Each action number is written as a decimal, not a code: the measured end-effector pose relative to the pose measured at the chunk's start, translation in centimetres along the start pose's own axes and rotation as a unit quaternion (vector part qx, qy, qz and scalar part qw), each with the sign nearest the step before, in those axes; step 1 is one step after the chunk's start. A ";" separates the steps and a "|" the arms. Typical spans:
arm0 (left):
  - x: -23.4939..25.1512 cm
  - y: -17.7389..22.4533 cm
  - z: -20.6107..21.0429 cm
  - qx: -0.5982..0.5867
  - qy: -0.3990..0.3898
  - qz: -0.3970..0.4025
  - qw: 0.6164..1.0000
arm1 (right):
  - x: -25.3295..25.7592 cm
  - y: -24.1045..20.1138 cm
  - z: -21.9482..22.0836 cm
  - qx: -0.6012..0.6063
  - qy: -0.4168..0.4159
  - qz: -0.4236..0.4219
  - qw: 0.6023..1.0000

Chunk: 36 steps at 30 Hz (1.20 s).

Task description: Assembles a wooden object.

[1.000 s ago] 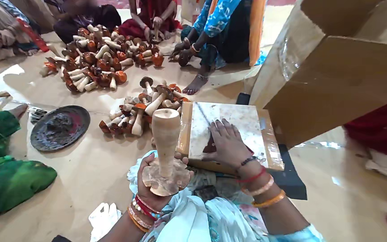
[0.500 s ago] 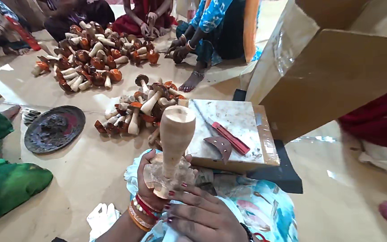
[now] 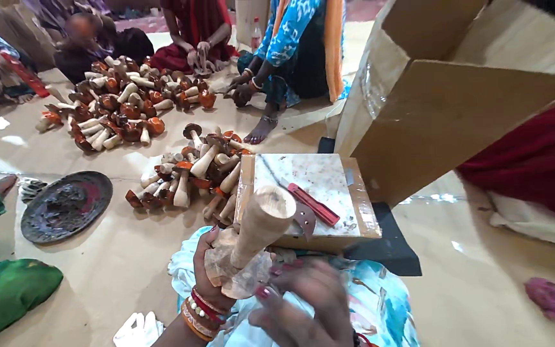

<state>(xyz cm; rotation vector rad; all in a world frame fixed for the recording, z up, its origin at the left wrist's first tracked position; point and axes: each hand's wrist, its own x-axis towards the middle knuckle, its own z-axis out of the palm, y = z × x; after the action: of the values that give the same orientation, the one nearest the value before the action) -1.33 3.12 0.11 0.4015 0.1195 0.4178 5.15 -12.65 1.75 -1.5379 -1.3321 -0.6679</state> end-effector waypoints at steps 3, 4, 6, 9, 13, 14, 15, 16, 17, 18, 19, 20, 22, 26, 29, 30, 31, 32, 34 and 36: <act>0.2 -0.5 -0.6 -0.018 -0.021 -0.013 1.000 | 2.2 0.8 -1.8 -0.052 0.047 0.089 0.994; 0.2 -0.7 -0.8 -0.018 -0.019 -0.020 0.999 | 2.9 1.1 -2.3 -0.061 0.046 0.104 0.992; 0.3 -1.0 -1.0 -0.009 -0.018 -0.027 0.999 | 3.8 1.7 -2.9 -0.071 0.020 0.113 0.991; 0.3 -1.4 -1.9 0.013 -0.038 -0.045 0.998 | 3.8 2.8 -3.2 -0.010 -0.008 0.088 0.996; 0.5 -1.2 -3.5 0.002 -0.039 -0.112 0.993 | 2.7 5.8 -6.0 0.083 0.059 0.102 0.990; 0.6 -1.0 -4.1 -0.017 -0.034 -0.147 0.988 | 1.9 7.6 -7.3 0.049 0.089 0.125 0.987; 0.8 -0.8 -4.4 -0.025 -0.009 -0.171 0.985 | 0.8 9.8 -8.6 -0.003 0.119 0.164 0.979; 0.8 -0.5 -4.5 -0.025 0.024 -0.189 0.981 | -0.6 12.3 -9.8 -0.067 0.137 0.231 0.961; 0.8 -0.3 -4.3 -0.016 0.054 -0.200 0.978 | -2.4 15.2 -10.8 -0.122 0.140 0.313 0.931; 0.9 -0.2 -4.0 -0.016 0.063 -0.213 0.975 | -4.8 18.7 -11.3 -0.174 0.135 0.385 0.896; 0.9 -0.2 -3.6 -0.028 0.062 -0.228 0.971 | -7.4 21.5 -11.8 -0.204 0.098 0.456 0.861; 1.1 -0.5 -3.1 -0.063 0.057 -0.243 0.966 | -9.9 23.6 -11.9 -0.208 0.042 0.519 0.828; 1.4 -1.2 -1.3 -0.085 0.108 -0.245 0.960 | -14.7 27.3 -11.3 -0.212 -0.063 0.574 0.788; 2.4 -2.6 0.7 0.006 0.161 -0.244 0.956 | -19.5 32.3 -9.4 -0.206 -0.179 0.643 0.715; 2.7 -3.6 1.7 0.013 0.197 -0.233 0.952 | -19.1 33.6 -9.0 -0.211 -0.210 0.635 0.713; 2.8 -3.9 1.8 0.006 0.201 -0.233 0.951 | -18.9 33.9 -8.9 -0.215 -0.219 0.630 0.714; 2.9 -4.1 1.9 -0.003 0.201 -0.235 0.951 | -18.8 34.1 -8.9 -0.215 -0.226 0.628 0.713; 3.0 -4.3 2.0 -0.011 0.202 -0.238 0.950 | -18.8 34.3 -8.7 -0.213 -0.228 0.626 0.714; 3.1 -4.5 2.0 -0.015 0.204 -0.241 0.949 | -18.7 34.2 -8.4 -0.201 -0.218 0.629 0.719; 3.1 -4.5 2.1 -0.016 0.212 -0.245 0.946 | -18.6 33.8 -8.3 -0.193 -0.209 0.630 0.723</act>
<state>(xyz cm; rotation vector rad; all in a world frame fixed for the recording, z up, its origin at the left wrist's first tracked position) 3.53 -0.10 0.17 0.2311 0.6181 0.0070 34.07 -26.14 -21.48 -2.5411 -0.1208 0.3484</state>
